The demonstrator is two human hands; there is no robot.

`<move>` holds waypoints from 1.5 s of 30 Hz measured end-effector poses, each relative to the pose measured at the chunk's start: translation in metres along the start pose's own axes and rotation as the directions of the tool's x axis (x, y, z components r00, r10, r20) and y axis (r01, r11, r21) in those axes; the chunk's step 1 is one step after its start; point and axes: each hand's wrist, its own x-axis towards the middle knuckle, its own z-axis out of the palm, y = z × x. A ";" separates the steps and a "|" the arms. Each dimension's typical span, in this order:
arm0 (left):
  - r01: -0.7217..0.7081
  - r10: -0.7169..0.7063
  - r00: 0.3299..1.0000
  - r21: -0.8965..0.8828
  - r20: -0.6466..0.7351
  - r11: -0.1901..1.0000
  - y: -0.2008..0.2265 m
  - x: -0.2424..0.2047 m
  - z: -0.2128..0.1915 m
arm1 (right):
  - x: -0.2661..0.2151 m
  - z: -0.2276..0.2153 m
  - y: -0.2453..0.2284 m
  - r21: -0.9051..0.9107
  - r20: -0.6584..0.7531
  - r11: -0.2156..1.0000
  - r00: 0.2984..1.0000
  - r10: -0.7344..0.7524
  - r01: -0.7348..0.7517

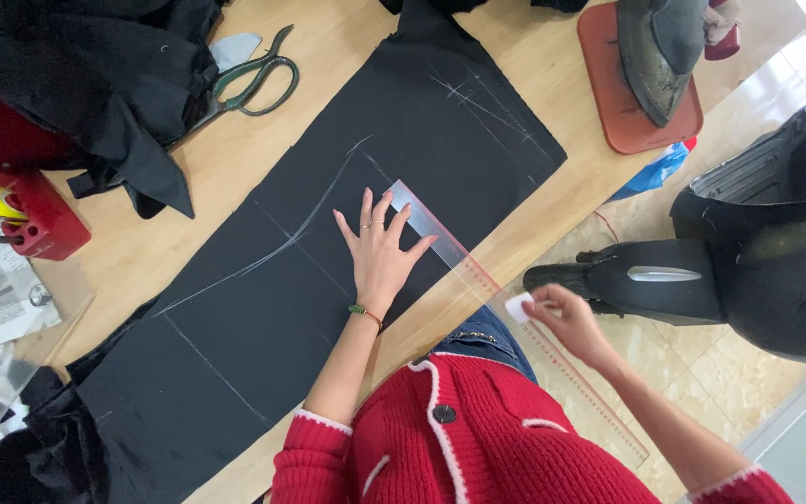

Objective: The person marks a black fabric piece on a wooden table using a ruler and chalk. They draw straight and curved lines, then use a curved paper pattern to trace additional shapes onto the fabric.

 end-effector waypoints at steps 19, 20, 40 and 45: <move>-0.069 0.094 0.993 0.288 -0.072 0.955 0.023 -0.003 0.023 | 0.206 0.071 -0.186 -0.464 0.275 0.186 0.341 -0.899 0.866; -0.073 0.098 0.993 0.288 -0.072 0.955 0.023 -0.003 0.021 | 0.211 0.077 -0.187 -0.476 0.325 0.106 0.287 -0.901 0.873; -0.041 0.046 0.999 0.250 -0.011 0.967 0.027 -0.001 0.009 | 0.076 -0.009 -0.058 -0.533 0.115 0.742 0.903 -0.414 0.408; -0.028 0.034 0.999 0.289 -0.018 0.957 0.030 0.001 0.007 | 0.007 0.006 0.008 -0.021 0.258 0.986 0.952 0.163 -0.163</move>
